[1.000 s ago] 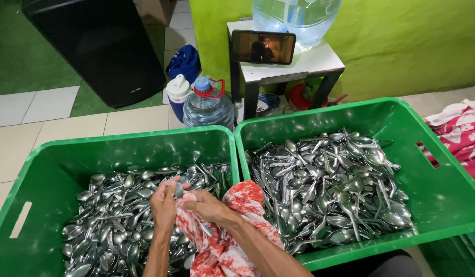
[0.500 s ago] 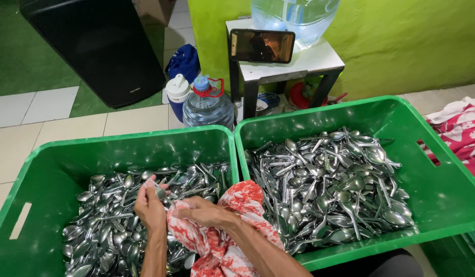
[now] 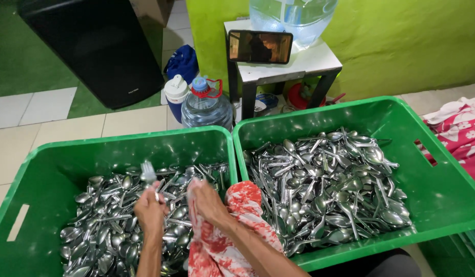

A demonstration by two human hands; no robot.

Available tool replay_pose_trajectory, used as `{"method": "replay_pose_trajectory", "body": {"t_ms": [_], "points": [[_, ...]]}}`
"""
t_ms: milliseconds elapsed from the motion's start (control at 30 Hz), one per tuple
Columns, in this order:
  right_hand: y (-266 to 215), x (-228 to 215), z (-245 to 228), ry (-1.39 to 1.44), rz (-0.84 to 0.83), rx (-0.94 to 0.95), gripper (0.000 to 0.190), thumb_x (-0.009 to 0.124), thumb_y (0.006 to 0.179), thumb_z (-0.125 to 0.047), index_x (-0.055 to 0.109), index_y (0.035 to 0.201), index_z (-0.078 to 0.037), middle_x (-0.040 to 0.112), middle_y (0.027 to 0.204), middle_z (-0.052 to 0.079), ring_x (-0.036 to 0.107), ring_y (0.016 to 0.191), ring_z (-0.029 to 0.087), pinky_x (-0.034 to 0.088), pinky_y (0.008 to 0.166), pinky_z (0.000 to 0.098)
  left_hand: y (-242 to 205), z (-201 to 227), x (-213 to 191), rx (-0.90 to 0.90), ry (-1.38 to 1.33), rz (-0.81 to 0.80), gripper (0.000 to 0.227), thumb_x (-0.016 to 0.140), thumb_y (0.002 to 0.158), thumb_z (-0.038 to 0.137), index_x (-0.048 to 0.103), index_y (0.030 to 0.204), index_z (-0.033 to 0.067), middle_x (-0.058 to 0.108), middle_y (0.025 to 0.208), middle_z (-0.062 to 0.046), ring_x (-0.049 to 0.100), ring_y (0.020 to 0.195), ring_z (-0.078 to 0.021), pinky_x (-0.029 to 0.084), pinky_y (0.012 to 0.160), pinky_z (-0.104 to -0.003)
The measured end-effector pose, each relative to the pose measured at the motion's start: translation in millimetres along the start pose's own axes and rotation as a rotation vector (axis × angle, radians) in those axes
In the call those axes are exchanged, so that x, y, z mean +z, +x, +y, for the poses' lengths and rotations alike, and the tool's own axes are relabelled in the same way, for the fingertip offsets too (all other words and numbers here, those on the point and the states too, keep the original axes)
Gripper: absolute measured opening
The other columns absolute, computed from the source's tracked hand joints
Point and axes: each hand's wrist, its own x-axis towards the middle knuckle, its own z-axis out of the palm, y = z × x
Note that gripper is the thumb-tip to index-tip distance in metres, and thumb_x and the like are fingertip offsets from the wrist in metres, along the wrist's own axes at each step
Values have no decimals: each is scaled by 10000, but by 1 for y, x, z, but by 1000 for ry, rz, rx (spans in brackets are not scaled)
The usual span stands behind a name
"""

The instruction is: Wipe individual metal spoons and forks with a cloth to clean them.

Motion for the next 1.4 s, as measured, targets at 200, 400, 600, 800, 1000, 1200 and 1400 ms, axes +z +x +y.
{"method": "replay_pose_trajectory", "body": {"t_ms": [200, 400, 600, 800, 1000, 1200, 1400], "points": [[10, 15, 12, -539, 297, -490, 186, 474, 1080, -163, 568, 1183, -40, 514, 958, 83, 517, 659, 178, 506, 391, 308, -35, 9, 19, -119, 467, -417, 389, 399, 1102, 248, 720, 1232, 69, 541, 628, -63, 380, 458, -128, 306, 390, -272], [18, -2, 4, -484, 592, -459, 54, 553, 1020, -108, 564, 1063, -76, 538, 968, 146, 583, 630, 333, 470, 461, 471, -26, -12, -9, 37, 497, -399, 406, 603, 977, 204, 687, 1358, 93, 738, 668, -45, 360, 396, -94, 237, 364, -244], [10, 10, 3, -669, 361, -730, 242, 734, 983, -230, 610, 1108, -63, 511, 850, 70, 494, 613, 142, 469, 401, 245, -47, 3, -2, 118, 669, -323, 154, 542, 991, 69, 692, 979, 104, 812, 929, -134, 777, 755, -232, 671, 712, -374], [17, -9, 3, 5, 367, -50, 291, 469, 1005, -394, 583, 937, -134, 625, 868, 15, 558, 827, 159, 424, 722, 380, -65, 16, -4, 104, 214, -178, 168, 600, 1018, 112, 723, 1041, 1, 703, 814, -108, 509, 592, -149, 389, 487, -266], [-15, -7, -21, 429, -225, 62, 117, 587, 1049, -199, 496, 1053, -125, 516, 811, 2, 441, 596, 100, 332, 488, 246, -58, 40, 45, -8, -164, 20, 282, 642, 936, 52, 692, 1199, -38, 653, 1410, -130, 671, 1186, -248, 599, 933, -340], [-11, -7, -6, 221, -374, -58, 214, 579, 1007, -324, 532, 1081, -128, 579, 970, 51, 568, 775, 165, 486, 654, 263, -26, 34, 26, 3, 15, -1, 179, 617, 1028, 167, 665, 865, 108, 746, 1217, -100, 564, 519, -137, 379, 371, -229], [-18, 0, -15, -148, -590, 150, 266, 507, 1094, -270, 590, 1219, -51, 663, 978, 169, 645, 717, 226, 556, 573, 276, 11, 73, 17, 346, 88, 221, 94, 625, 1079, 70, 642, 1136, -2, 727, 1000, -119, 744, 839, -148, 573, 548, -183]]}}
